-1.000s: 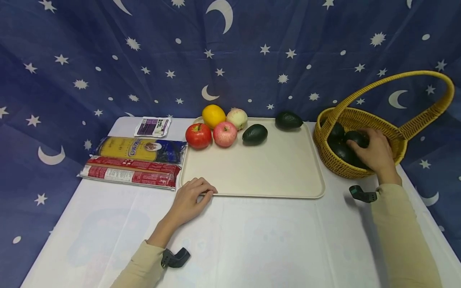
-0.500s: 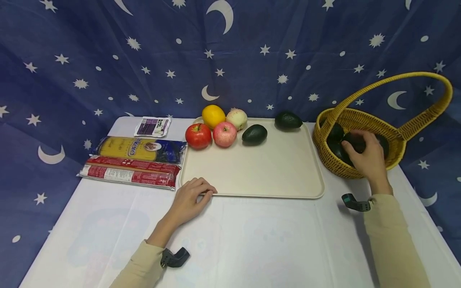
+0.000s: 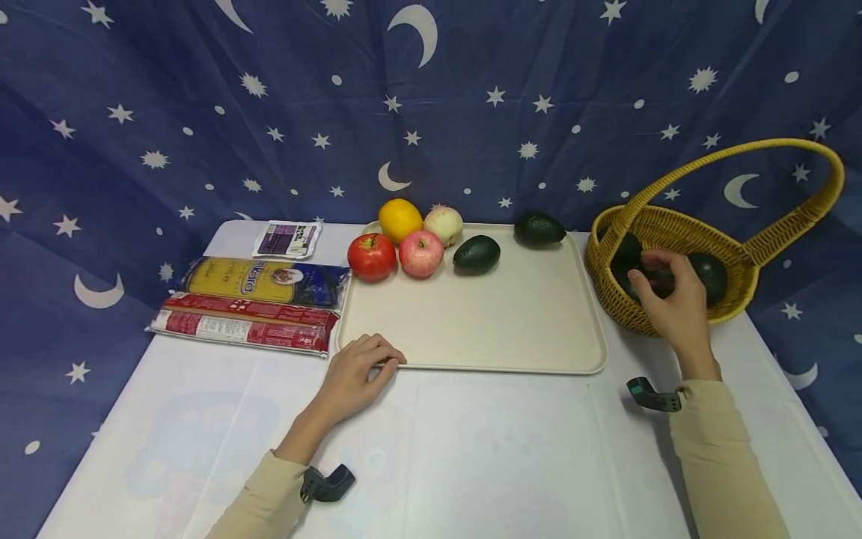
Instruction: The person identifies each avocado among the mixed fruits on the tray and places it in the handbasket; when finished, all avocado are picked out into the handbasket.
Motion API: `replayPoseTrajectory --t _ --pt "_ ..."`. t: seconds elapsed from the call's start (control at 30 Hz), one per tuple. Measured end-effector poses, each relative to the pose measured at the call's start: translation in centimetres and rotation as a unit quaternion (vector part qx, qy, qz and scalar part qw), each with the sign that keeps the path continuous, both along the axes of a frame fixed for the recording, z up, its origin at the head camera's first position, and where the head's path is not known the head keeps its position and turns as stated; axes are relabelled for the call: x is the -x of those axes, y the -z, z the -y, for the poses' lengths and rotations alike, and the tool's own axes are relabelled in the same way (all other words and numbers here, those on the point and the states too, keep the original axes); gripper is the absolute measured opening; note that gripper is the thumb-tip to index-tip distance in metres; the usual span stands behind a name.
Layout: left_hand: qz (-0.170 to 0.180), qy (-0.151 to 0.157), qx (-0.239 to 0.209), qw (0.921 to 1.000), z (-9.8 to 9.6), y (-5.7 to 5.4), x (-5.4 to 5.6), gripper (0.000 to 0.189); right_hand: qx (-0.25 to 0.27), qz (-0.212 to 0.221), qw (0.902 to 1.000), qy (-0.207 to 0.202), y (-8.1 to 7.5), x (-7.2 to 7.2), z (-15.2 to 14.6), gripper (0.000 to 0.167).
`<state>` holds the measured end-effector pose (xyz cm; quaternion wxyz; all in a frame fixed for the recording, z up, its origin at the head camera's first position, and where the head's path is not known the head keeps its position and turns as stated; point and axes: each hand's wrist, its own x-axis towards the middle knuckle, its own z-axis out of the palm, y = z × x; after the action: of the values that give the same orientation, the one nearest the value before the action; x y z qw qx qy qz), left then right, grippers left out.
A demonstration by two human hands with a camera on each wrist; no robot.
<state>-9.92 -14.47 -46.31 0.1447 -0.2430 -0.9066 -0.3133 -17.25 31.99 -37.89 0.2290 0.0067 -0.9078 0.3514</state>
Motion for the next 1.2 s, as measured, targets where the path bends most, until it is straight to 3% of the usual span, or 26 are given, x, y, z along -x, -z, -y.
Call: replayPoseTrajectory --t 0.33,0.63,0.97,1.2 --pt "-0.001 0.003 0.002 1.0 0.2 0.2 0.0 0.011 0.016 -0.065 0.9954 -0.069 0.6 0.1 1.5 0.033" --pt "-0.003 0.004 -0.002 1.0 0.2 0.2 0.1 0.011 0.006 -0.085 0.9859 -0.144 1.0 0.6 2.6 0.035" --pt "0.002 0.005 0.0 1.0 0.2 0.3 0.2 0.011 -0.008 -0.049 0.979 -0.198 1.5 1.5 4.4 0.038" --pt "0.003 0.003 0.004 1.0 0.1 0.2 0.1 0.011 -0.045 -0.022 0.9716 -0.231 1.4 2.6 6.4 0.039"
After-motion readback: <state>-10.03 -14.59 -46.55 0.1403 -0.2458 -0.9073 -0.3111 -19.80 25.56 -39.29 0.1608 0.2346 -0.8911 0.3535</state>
